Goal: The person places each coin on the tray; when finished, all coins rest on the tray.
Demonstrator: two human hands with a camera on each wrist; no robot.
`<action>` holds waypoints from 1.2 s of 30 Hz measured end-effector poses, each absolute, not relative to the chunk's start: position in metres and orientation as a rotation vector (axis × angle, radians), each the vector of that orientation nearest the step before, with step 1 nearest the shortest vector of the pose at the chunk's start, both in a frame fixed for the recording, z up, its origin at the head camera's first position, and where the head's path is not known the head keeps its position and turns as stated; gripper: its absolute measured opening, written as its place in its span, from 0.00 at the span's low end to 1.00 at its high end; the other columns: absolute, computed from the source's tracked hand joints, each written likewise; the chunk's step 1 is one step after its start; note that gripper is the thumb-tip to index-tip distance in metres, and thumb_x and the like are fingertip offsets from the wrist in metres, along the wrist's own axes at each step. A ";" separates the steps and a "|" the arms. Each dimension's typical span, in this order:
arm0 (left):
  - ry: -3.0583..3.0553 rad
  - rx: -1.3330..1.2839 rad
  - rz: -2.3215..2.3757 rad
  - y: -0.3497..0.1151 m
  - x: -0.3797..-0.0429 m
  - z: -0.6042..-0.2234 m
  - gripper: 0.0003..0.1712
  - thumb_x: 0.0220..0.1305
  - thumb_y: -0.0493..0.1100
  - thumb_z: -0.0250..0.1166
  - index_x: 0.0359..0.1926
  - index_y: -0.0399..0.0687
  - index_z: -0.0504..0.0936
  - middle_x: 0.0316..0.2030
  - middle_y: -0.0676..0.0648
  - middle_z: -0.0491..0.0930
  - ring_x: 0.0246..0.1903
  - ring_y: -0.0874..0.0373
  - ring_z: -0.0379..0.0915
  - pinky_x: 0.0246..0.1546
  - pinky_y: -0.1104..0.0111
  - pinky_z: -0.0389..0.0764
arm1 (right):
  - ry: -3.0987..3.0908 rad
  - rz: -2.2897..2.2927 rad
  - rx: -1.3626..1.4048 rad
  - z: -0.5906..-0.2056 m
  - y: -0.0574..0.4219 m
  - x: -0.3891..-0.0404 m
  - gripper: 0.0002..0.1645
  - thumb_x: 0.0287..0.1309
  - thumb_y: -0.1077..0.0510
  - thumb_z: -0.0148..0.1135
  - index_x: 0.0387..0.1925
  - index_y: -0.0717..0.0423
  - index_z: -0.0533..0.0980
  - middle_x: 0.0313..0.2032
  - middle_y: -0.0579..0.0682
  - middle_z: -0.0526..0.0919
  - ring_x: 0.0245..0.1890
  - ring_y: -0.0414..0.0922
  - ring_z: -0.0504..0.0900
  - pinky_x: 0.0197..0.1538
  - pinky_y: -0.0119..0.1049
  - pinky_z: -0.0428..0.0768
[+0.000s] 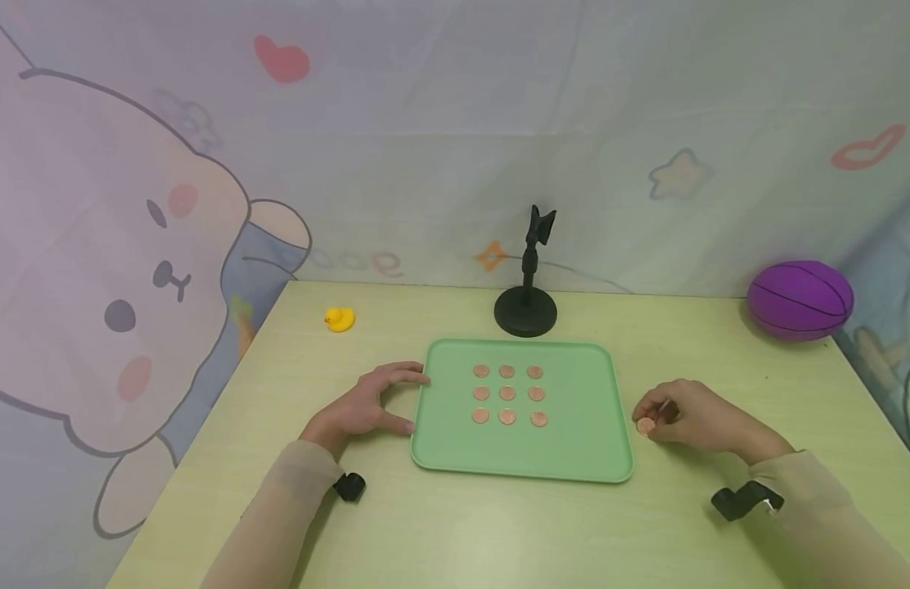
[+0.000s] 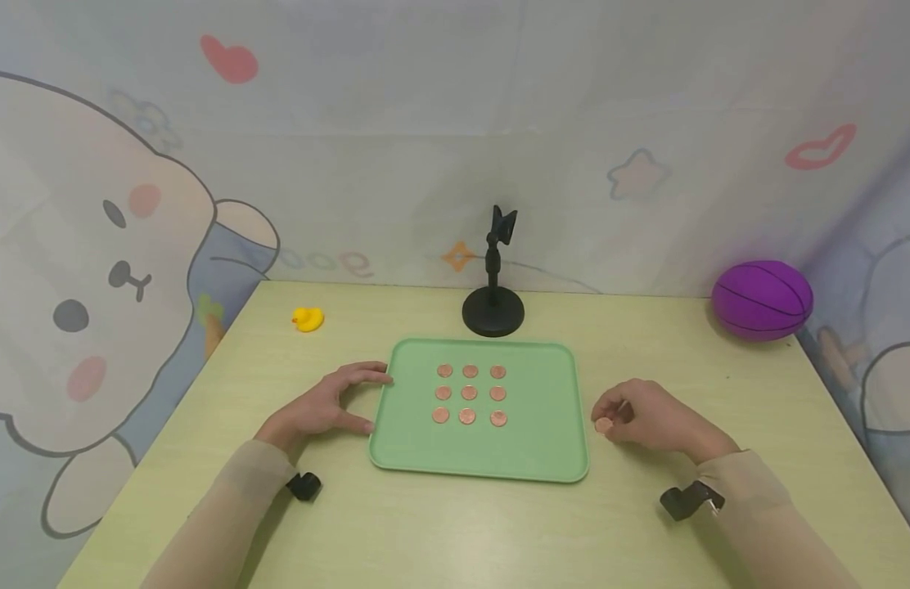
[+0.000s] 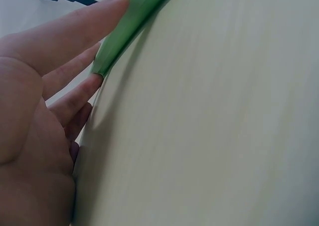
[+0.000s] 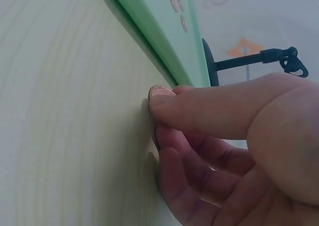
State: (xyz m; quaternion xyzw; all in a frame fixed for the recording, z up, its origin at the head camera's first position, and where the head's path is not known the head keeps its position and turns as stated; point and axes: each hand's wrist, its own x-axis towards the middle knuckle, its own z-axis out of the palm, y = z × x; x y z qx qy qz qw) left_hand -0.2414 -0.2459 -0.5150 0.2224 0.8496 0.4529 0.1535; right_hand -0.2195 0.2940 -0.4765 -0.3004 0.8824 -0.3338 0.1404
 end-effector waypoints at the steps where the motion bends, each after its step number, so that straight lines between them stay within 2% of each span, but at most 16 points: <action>1: 2.437 0.640 1.298 -0.246 -0.241 -0.515 0.40 0.52 0.43 0.84 0.67 0.57 0.81 0.77 0.49 0.65 0.79 0.43 0.50 0.78 0.39 0.47 | 2.546 -0.965 -0.858 -0.476 0.294 -0.219 0.07 0.66 0.58 0.73 0.43 0.53 0.87 0.38 0.43 0.86 0.36 0.36 0.82 0.42 0.33 0.84; 5: 2.439 0.642 1.295 -0.246 -0.242 -0.515 0.40 0.52 0.43 0.84 0.67 0.57 0.81 0.76 0.49 0.66 0.79 0.43 0.50 0.78 0.38 0.47 | 2.535 -0.968 -0.823 -0.476 0.295 -0.219 0.10 0.64 0.57 0.75 0.45 0.55 0.87 0.40 0.46 0.86 0.37 0.36 0.83 0.42 0.33 0.84; 15: 2.435 0.656 1.294 -0.247 -0.242 -0.514 0.40 0.51 0.42 0.84 0.67 0.57 0.81 0.76 0.48 0.66 0.79 0.43 0.50 0.78 0.40 0.46 | 2.525 -0.959 -0.837 -0.475 0.294 -0.220 0.12 0.61 0.59 0.76 0.45 0.58 0.88 0.41 0.47 0.87 0.37 0.37 0.84 0.42 0.32 0.85; 24: 2.444 0.655 1.298 -0.247 -0.243 -0.517 0.39 0.52 0.43 0.84 0.67 0.57 0.81 0.76 0.48 0.66 0.78 0.42 0.50 0.77 0.37 0.47 | 2.554 -0.938 -0.871 -0.477 0.297 -0.220 0.11 0.64 0.56 0.74 0.45 0.56 0.89 0.42 0.46 0.87 0.38 0.36 0.83 0.43 0.33 0.85; 29: 2.440 0.645 1.301 -0.246 -0.242 -0.516 0.39 0.52 0.43 0.84 0.67 0.57 0.81 0.76 0.48 0.66 0.78 0.42 0.50 0.77 0.38 0.47 | 2.566 -0.965 -0.895 -0.478 0.297 -0.218 0.11 0.63 0.60 0.75 0.47 0.57 0.88 0.41 0.47 0.86 0.37 0.35 0.82 0.42 0.32 0.85; 36: 2.446 0.633 1.290 -0.246 -0.242 -0.516 0.39 0.52 0.43 0.84 0.66 0.59 0.82 0.76 0.50 0.66 0.79 0.44 0.50 0.78 0.39 0.47 | 2.678 -0.944 -0.906 -0.479 0.295 -0.219 0.12 0.61 0.61 0.76 0.47 0.56 0.88 0.38 0.42 0.85 0.36 0.33 0.81 0.41 0.32 0.86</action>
